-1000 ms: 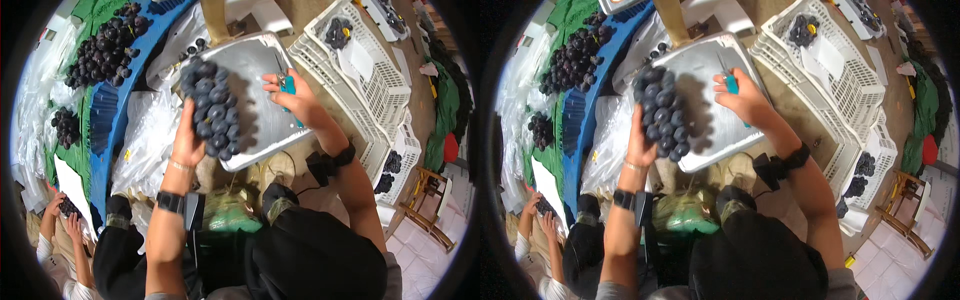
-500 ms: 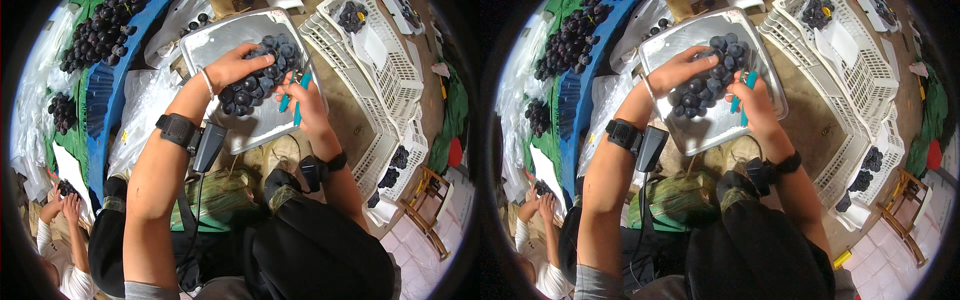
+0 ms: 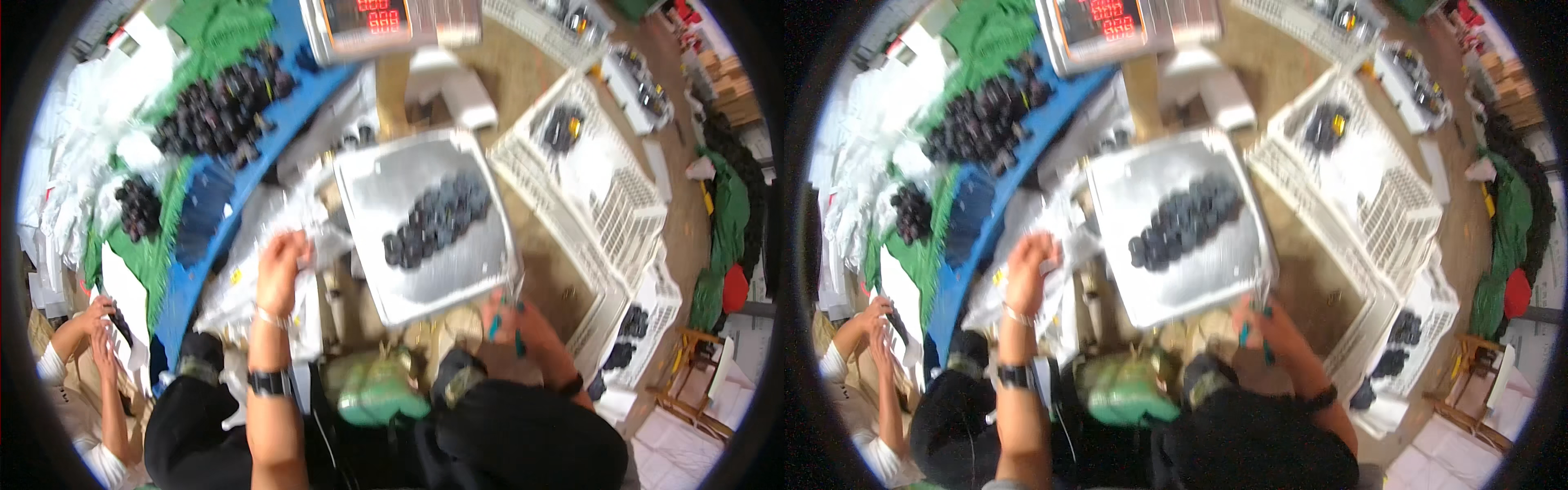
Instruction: The recorder uses clippers to trim stems and sort individual grapes from bunches before weighing them on a digital scale and placing them into bins.
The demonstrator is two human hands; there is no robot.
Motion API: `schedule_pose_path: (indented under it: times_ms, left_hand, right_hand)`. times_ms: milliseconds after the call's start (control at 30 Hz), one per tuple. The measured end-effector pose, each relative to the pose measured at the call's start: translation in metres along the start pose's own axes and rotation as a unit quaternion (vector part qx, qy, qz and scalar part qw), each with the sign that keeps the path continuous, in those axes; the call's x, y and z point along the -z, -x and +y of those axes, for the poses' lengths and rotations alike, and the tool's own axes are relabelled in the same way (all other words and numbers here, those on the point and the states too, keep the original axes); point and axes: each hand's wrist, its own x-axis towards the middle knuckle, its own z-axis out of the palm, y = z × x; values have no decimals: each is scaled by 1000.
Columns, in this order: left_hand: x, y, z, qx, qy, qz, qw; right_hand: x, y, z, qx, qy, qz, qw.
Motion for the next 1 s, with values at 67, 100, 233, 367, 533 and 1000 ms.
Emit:
schedule_pose_path:
  times_ms: [67,100,233,367,533,1000]
  left_hand:
    - [11,24,-9,89,29,40,995]
    - [15,33,-14,82,35,24,996]
    - [17,57,-22,69,66,9,995]
    - [16,64,-23,60,56,-4,997]
    - [5,59,-20,57,26,-11,998]
    - [-90,15,-51,-120,-205,-72,969]
  right_hand:
    - [-18,24,-13,-116,74,57,989]
    - [-22,30,-17,-100,79,54,990]
    - [-16,34,-27,-158,137,-48,977]
    - [-22,29,-47,-132,173,-99,971]
    - [-49,14,-60,0,186,-132,974]
    - [-73,-11,-56,-62,248,-91,963]
